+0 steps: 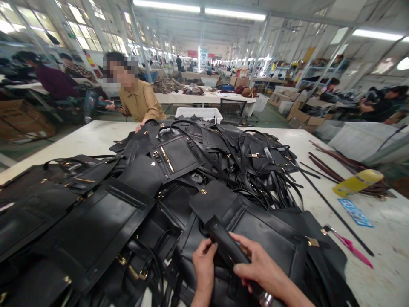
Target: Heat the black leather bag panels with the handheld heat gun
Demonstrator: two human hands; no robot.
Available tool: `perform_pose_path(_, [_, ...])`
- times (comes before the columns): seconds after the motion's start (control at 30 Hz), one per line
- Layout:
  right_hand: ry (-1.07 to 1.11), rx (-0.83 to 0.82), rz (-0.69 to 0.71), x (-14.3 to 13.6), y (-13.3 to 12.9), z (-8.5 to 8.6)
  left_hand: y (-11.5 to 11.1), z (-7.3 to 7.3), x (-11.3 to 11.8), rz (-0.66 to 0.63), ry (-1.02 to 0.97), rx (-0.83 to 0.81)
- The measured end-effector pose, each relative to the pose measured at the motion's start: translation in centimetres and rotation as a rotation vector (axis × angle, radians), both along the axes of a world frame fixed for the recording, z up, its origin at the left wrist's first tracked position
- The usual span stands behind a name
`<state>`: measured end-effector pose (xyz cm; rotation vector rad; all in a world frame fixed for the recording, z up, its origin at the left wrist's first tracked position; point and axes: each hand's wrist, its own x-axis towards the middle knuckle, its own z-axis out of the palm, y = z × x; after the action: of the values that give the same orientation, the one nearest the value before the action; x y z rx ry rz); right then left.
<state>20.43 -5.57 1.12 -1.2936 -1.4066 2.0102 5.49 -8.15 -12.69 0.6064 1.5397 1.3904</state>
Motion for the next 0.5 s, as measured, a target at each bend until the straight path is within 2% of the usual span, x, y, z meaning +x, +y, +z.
perform_pose_path(0.13, [0.025, -0.045, 0.033, 1.2, -0.1, 0.7, 0.0, -0.3, 0.0, 0.035, -0.050, -0.025])
perform_pose_path(0.27, [0.069, -0.115, 0.089, 1.7, -0.8, 0.5, -0.4, -0.1, 0.0, -0.012, -0.076, -0.020])
perform_pose_path(0.37, [0.115, -0.080, 0.016, 1.7, -1.0, -0.3, -1.6, -0.1, 0.5, -0.046, -0.098, -0.040])
perform_pose_path(0.5, [0.118, -0.067, -0.043, 3.2, -1.3, -1.0, -3.1, -1.0, 1.5, -0.003, -0.246, -0.151])
